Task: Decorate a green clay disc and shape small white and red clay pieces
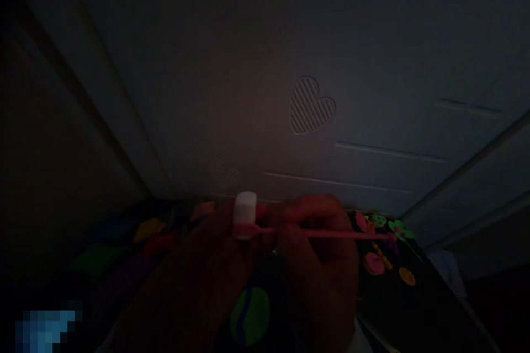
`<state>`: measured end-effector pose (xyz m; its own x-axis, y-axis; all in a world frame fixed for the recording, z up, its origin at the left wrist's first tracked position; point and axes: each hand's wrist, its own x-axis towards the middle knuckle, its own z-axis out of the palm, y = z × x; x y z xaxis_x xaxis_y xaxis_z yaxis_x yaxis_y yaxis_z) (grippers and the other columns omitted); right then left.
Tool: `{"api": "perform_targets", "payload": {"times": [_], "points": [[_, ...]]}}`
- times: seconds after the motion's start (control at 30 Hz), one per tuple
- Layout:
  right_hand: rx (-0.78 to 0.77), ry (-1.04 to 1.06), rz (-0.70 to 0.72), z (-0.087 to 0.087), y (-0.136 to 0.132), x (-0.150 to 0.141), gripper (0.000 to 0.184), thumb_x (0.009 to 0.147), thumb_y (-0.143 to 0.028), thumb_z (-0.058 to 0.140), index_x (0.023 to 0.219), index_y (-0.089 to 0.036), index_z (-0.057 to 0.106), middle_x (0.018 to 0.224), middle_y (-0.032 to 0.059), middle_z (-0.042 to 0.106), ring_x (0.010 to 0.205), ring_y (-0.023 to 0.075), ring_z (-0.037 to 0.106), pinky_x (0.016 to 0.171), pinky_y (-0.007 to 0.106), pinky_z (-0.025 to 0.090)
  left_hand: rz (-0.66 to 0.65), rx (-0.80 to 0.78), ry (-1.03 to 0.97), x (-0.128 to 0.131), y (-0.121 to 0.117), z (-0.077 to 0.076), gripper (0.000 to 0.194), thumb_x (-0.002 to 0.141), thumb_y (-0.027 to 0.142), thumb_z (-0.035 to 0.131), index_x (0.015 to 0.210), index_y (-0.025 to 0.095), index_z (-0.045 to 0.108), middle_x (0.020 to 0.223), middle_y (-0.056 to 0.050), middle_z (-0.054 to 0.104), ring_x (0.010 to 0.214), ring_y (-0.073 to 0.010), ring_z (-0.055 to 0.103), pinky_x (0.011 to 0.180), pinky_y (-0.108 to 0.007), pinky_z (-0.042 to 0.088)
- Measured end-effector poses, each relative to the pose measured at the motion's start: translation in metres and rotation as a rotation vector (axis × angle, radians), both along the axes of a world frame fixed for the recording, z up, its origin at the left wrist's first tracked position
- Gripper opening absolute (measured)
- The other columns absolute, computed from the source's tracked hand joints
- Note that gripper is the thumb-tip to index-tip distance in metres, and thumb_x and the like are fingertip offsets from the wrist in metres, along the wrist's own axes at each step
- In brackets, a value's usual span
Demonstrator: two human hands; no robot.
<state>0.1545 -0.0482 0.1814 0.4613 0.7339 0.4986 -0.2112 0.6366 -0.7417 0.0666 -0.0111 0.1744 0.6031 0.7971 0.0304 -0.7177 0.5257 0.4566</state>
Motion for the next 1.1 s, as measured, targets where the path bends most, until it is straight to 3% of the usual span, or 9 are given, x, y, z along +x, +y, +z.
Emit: {"api": "perform_targets", "payload": {"times": [0.27, 0.4, 0.67, 1.1], "points": [[-0.022, -0.033, -0.012, -0.002, -0.002, 0.002, 0.008, 0.078, -0.021, 0.066, 0.079, -0.029, 0.067, 0.065, -0.0043, 0.059, 0.06, 0.0078, 0.057, 0.055, 0.017, 0.051, -0.061, -0.006, 0.006, -0.004, 0.001, 0.013, 0.009, 0.077, 0.019, 0.064, 0.071, 0.019, 0.072, 0.073, -0.003, 0.067, 0.076, -0.0174, 0.062, 0.08, -0.028, 0.051], [-0.005, -0.005, -0.006, -0.002, -0.001, 0.0, 0.005, 0.078, -0.022, 0.067, 0.078, -0.027, 0.067, 0.07, -0.0045, 0.065, 0.065, 0.0073, 0.061, 0.06, 0.015, 0.052, -0.038, -0.021, -0.001, -0.003, 0.0, 0.011, 0.01, 0.079, 0.02, 0.063, 0.075, 0.02, 0.072, 0.078, -0.002, 0.067, 0.079, -0.0171, 0.062, 0.081, -0.028, 0.05], [-0.023, -0.038, -0.006, -0.002, -0.001, 0.001, 0.006, 0.079, -0.023, 0.066, 0.08, -0.029, 0.067, 0.067, -0.0048, 0.061, 0.063, 0.0086, 0.057, 0.062, 0.019, 0.051, -0.021, 0.069, -0.077, -0.002, 0.002, 0.004, 0.009, 0.077, 0.025, 0.066, 0.08, 0.019, 0.072, 0.084, -0.003, 0.065, 0.086, -0.0175, 0.059, 0.087, -0.03, 0.047], [0.015, -0.018, 0.066, 0.0, 0.001, 0.003, 0.006, 0.077, -0.022, 0.068, 0.078, -0.028, 0.066, 0.065, -0.0053, 0.063, 0.06, 0.0088, 0.056, 0.057, 0.02, 0.049, 0.044, 0.059, 0.033, -0.002, 0.001, 0.004, 0.013, 0.078, 0.031, 0.066, 0.085, 0.02, 0.068, 0.088, -0.004, 0.065, 0.091, -0.0196, 0.06, 0.086, -0.033, 0.05]]}}
